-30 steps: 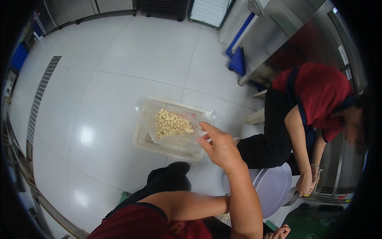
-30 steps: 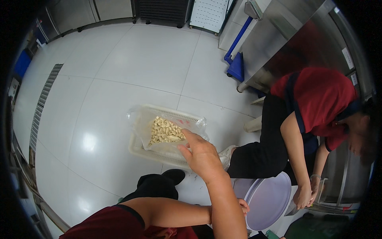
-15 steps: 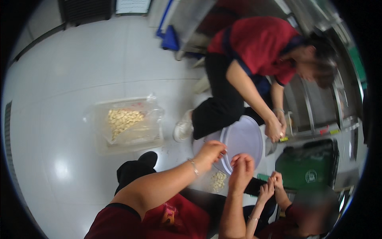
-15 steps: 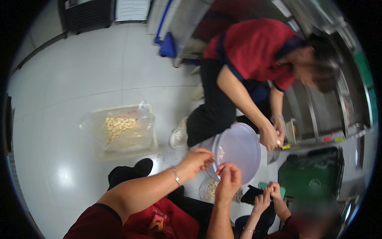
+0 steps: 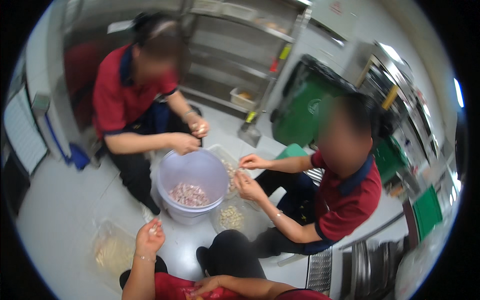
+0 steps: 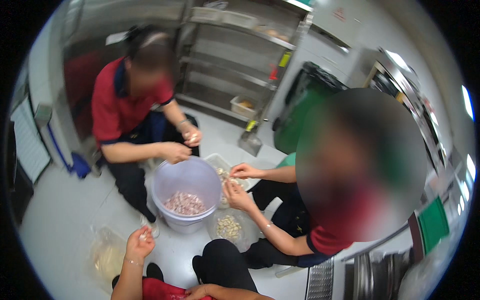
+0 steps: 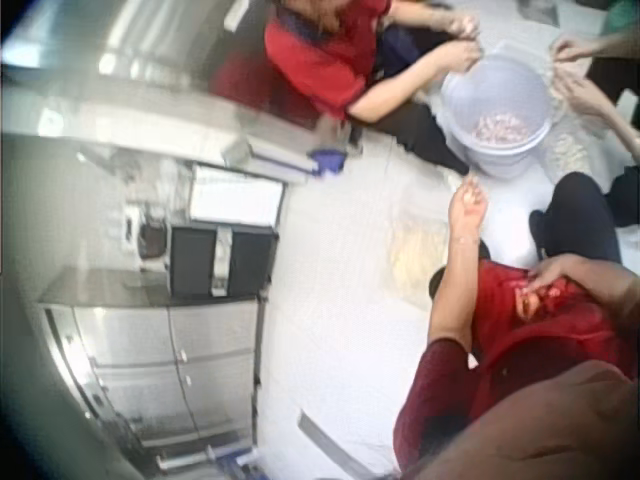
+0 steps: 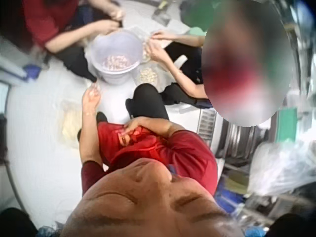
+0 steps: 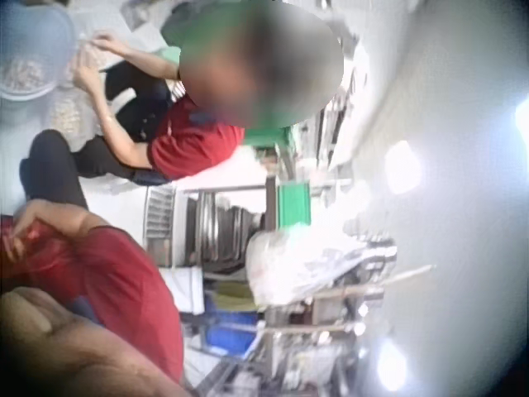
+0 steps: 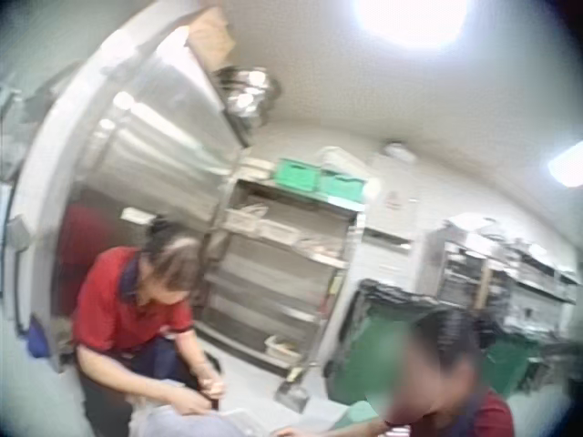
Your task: The person peels cloves of garlic by hand, discarding the skins into a white bucket and placing the peeled cloves into a plastic container.
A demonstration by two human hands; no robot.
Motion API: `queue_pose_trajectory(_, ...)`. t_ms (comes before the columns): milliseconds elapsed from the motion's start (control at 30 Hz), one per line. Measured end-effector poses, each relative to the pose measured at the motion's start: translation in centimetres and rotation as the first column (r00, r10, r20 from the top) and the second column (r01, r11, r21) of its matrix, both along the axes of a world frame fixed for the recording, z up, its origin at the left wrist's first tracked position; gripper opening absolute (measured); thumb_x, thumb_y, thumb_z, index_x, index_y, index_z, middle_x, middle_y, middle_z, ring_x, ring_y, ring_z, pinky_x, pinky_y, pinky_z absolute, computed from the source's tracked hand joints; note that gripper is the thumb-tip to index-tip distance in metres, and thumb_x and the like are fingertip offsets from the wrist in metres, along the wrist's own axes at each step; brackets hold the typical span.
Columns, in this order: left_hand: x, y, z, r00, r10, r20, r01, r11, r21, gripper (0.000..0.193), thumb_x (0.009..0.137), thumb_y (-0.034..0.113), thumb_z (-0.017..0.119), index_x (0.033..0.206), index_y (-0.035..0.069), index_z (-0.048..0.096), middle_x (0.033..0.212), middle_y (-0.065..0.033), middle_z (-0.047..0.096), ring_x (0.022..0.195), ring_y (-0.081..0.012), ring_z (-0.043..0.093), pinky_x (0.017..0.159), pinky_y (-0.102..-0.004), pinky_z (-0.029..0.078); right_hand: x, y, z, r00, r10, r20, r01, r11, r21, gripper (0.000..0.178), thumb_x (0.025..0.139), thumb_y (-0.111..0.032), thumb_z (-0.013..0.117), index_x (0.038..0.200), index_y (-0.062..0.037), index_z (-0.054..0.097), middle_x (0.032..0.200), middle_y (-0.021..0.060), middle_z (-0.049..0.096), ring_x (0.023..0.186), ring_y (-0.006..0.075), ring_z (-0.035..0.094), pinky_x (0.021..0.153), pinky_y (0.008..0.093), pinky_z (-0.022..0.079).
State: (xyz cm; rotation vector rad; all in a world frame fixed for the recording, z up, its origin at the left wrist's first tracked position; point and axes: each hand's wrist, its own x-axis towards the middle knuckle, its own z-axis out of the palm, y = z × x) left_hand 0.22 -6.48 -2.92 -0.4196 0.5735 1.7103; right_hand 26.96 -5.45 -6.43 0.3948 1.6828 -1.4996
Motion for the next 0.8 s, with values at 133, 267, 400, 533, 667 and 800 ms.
queue_pose_trajectory(133, 1.1, -0.4, 5.2, 1.0, -0.002, 0.002, 0.002, 0.997, -0.077, 0.015, 0.081, 0.005, 0.059, 0.095, 0.006, 0.054, 0.08, -0.0097, 0.059, 0.062, -0.0164, 0.053, 0.053, -0.0256, 0.043, 0.2, -0.2, 2.7, 0.965, -0.157, -0.211, 0.163, 0.986, 0.015, 0.058, 0.079, -0.055, 0.063, 0.106, -0.0041, 0.059, 0.097, 0.0095, 0.062, 0.088, 0.0199, 0.056, 0.076, 0.0314, 0.046)
queue_pose_trajectory(267, 1.1, -0.5, 9.7, 0.996, -0.029, -0.085, 0.025, 0.999, -0.048, 0.015, 0.081, 0.005, 0.059, 0.095, 0.006, 0.054, 0.08, -0.0093, 0.059, 0.063, -0.0165, 0.052, 0.054, -0.0258, 0.042, -1.6, -1.4, 4.4, 0.907, -0.181, -0.379, 0.171, 0.983, -0.06, 0.047, 0.078, -0.05, 0.067, 0.093, -0.0056, 0.066, 0.085, 0.0038, 0.065, 0.075, 0.0159, 0.058, 0.066, 0.0302, 0.048)
queue_pose_trajectory(400, 2.0, 0.1, 13.0, 0.989, -0.078, -0.125, 0.08, 0.997, 0.016, 0.014, 0.081, 0.005, 0.057, 0.095, 0.005, 0.054, 0.081, -0.0093, 0.058, 0.062, -0.0169, 0.051, 0.054, -0.0253, 0.042, -7.0, -7.3, 8.3, 0.795, 0.092, -0.6, -0.017, 0.991, 0.13, 0.048, 0.076, -0.054, 0.066, 0.093, -0.0092, 0.069, 0.081, 0.0078, 0.068, 0.075, 0.0195, 0.063, 0.066, 0.0326, 0.049)
queue_pose_trajectory(533, 4.2, -0.1, 14.7, 0.979, -0.117, -0.165, 0.12, 0.993, 0.004, 0.015, 0.081, 0.005, 0.056, 0.096, 0.004, 0.054, 0.081, -0.0099, 0.058, 0.063, -0.0175, 0.051, 0.053, -0.0248, 0.04, -7.3, -9.5, 12.2, 0.619, 0.409, -0.671, -0.196, 0.907, 0.372, 0.043, 0.075, -0.05, 0.067, 0.095, -0.0111, 0.068, 0.082, 0.0104, 0.067, 0.076, 0.025, 0.063, 0.067, 0.0352, 0.049)
queue_pose_trajectory(667, 5.0, -0.2, 12.8, 0.987, -0.147, -0.072, 0.146, 0.989, -0.01, 0.012, 0.082, 0.006, 0.057, 0.094, 0.005, 0.055, 0.081, -0.0107, 0.057, 0.062, -0.0185, 0.051, 0.053, -0.0265, 0.04, -6.9, -9.0, 12.0, 0.435, 0.527, -0.73, -0.23, 0.849, 0.476, 0.04, 0.075, -0.046, 0.067, 0.096, -0.0116, 0.068, 0.082, 0.0109, 0.067, 0.076, 0.0262, 0.063, 0.067, 0.0364, 0.049)
queue_pose_trajectory(800, 6.1, 0.3, 10.8, 0.989, -0.131, -0.069, 0.13, 0.991, -0.013, 0.011, 0.083, 0.007, 0.057, 0.093, 0.005, 0.055, 0.081, -0.0106, 0.057, 0.062, -0.0181, 0.05, 0.054, -0.0267, 0.04, -4.0, -3.0, 10.0, 0.588, 0.105, -0.802, 0.014, 0.99, 0.139, 0.037, 0.075, -0.039, 0.069, 0.099, -0.0112, 0.067, 0.094, 0.0123, 0.067, 0.085, 0.026, 0.064, 0.075, 0.0407, 0.048)
